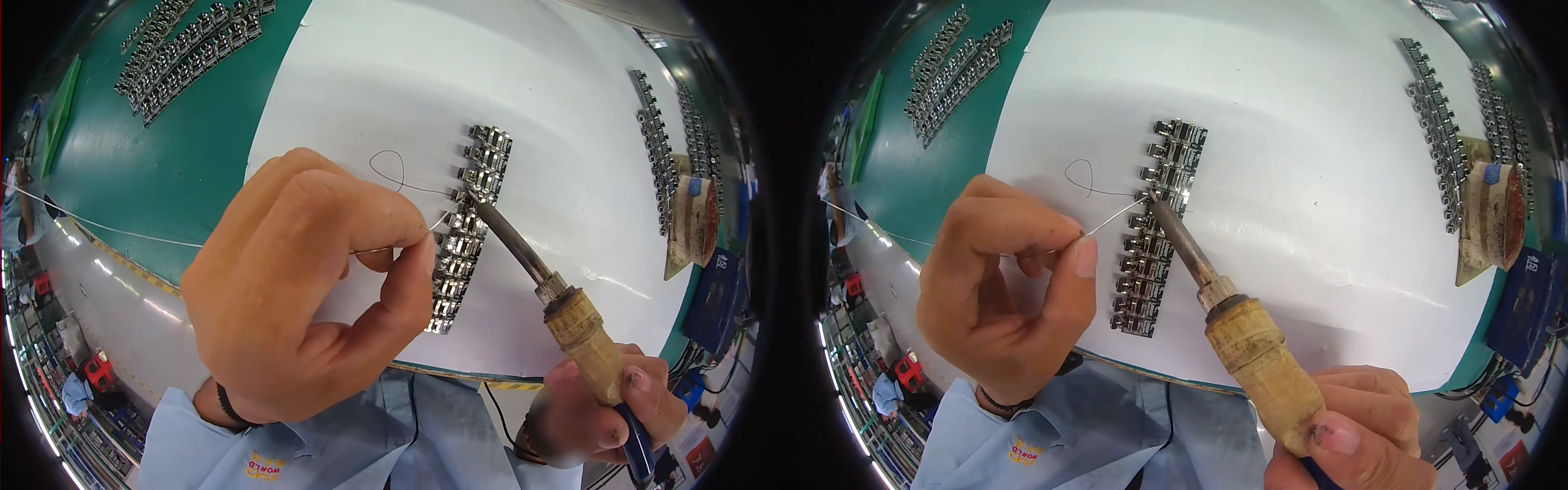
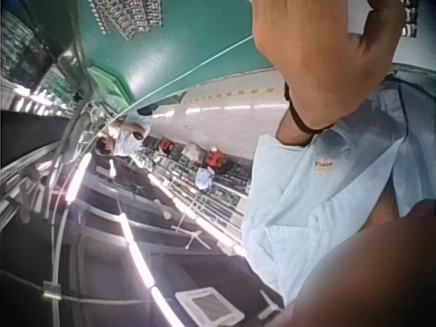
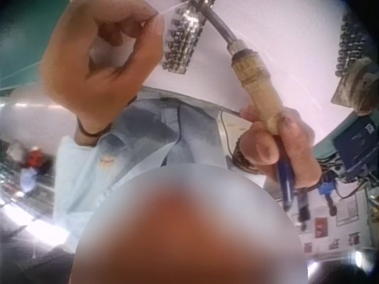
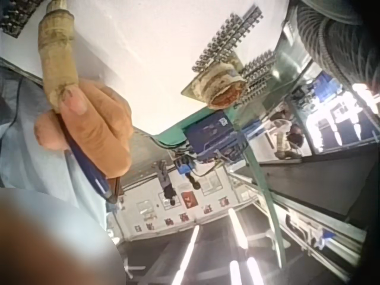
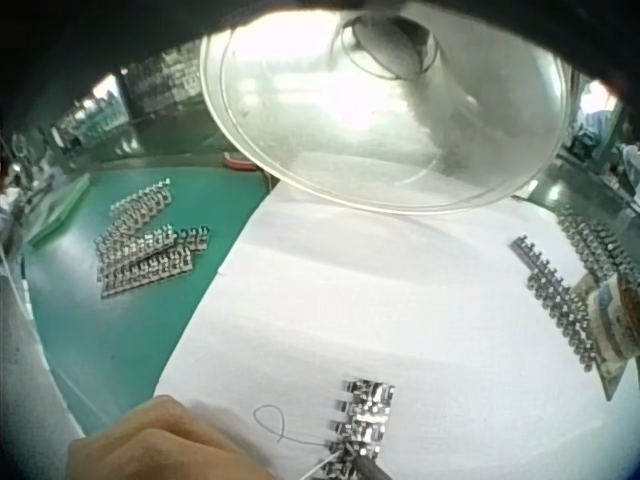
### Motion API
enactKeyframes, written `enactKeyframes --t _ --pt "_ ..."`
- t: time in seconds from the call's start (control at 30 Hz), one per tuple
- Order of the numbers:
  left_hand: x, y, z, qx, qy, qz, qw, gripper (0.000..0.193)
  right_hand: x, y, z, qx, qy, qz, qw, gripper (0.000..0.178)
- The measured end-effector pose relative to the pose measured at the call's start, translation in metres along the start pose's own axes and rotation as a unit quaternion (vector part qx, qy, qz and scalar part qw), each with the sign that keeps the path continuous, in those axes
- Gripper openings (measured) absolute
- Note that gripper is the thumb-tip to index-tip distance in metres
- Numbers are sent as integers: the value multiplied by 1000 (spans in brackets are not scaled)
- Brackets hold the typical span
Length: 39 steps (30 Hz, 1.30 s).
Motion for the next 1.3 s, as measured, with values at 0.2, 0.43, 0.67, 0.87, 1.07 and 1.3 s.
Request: enactKeyframes --t 0.2,0.43,0.67,0.87,1.07,1.3 --pt "-3 0 1 -2 9 3 1000 23 1 -2 1 6 -35 -32 999 45" --pt "-4 0 0 -6 18 -1 1000 23 2 -3 3 9 -62 -71 995 41" --pt "-3 2 -2 -16 19 -3 1000 24 16 2 -7 21 46 -35 998 34" --pt "-6 3 0 -19 13 7 1000 25 16 11 7 -45 23 37 998 28" --pt "-7 4 1 -22 6 16 1000 25 6 18 12 -109 75 41 990 32" --pt "-6 3 1 -15 -5 23 1000 26 5 17 15 -119 50 35 991 31"
Point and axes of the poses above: each hand's wrist, its own z-axis towards the middle knuckle, its own x-axis out of the back of the hand, y = z × x, the point moved 6 cm from there along z, towards the middle knuckle, and after that the axes turned 10 degrees about x, right-handed, at the moved point
